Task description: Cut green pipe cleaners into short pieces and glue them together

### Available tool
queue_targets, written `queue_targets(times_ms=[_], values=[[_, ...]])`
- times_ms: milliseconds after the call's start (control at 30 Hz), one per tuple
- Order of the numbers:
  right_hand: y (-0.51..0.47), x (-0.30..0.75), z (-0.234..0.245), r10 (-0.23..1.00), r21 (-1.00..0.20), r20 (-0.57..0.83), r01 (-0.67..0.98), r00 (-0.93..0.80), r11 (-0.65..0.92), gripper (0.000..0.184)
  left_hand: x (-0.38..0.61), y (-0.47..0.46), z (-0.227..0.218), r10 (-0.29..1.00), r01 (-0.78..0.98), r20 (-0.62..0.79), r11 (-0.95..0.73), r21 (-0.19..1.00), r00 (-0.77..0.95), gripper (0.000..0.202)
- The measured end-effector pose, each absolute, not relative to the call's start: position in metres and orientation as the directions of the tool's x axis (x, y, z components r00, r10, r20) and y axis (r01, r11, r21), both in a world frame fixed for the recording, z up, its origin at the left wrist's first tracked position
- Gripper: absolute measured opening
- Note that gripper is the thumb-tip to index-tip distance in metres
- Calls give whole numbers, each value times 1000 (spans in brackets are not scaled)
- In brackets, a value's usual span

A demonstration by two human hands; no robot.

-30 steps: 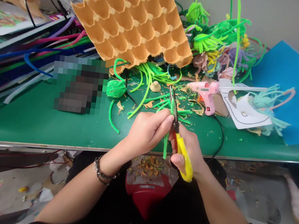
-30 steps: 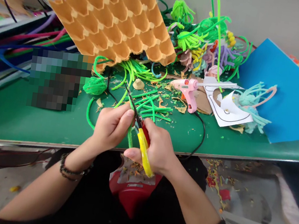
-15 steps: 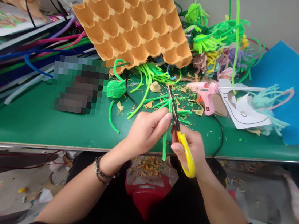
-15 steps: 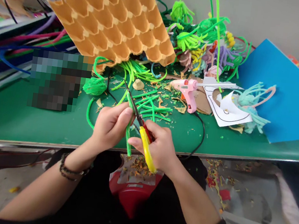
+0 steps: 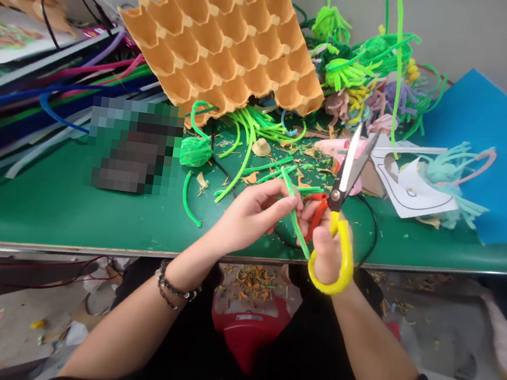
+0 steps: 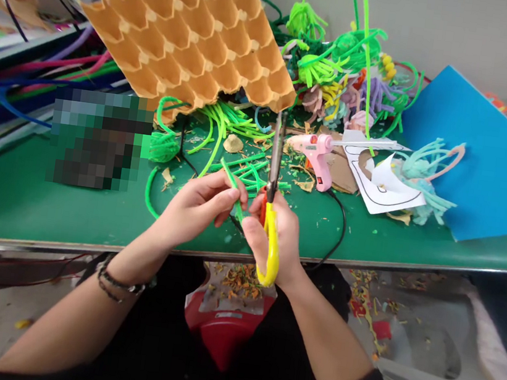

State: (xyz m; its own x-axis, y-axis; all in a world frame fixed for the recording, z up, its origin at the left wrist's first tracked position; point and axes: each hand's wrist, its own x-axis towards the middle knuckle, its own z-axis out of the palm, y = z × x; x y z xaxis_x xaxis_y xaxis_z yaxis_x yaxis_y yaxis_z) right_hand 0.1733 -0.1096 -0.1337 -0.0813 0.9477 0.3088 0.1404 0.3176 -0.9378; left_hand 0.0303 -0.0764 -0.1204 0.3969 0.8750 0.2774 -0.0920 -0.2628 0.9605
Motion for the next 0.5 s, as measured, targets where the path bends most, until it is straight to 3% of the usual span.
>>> queue_targets(times_ms=[267,500], values=[[-106,173,-125,979,-979,202,-1,6,202,21,28,-80,-118,709,-211,156,-10,977,688,25],[-106,177,-125,984,-982,151,99,-92,160,26,28,-82,-121,633,-128,86,20,992,769,28]])
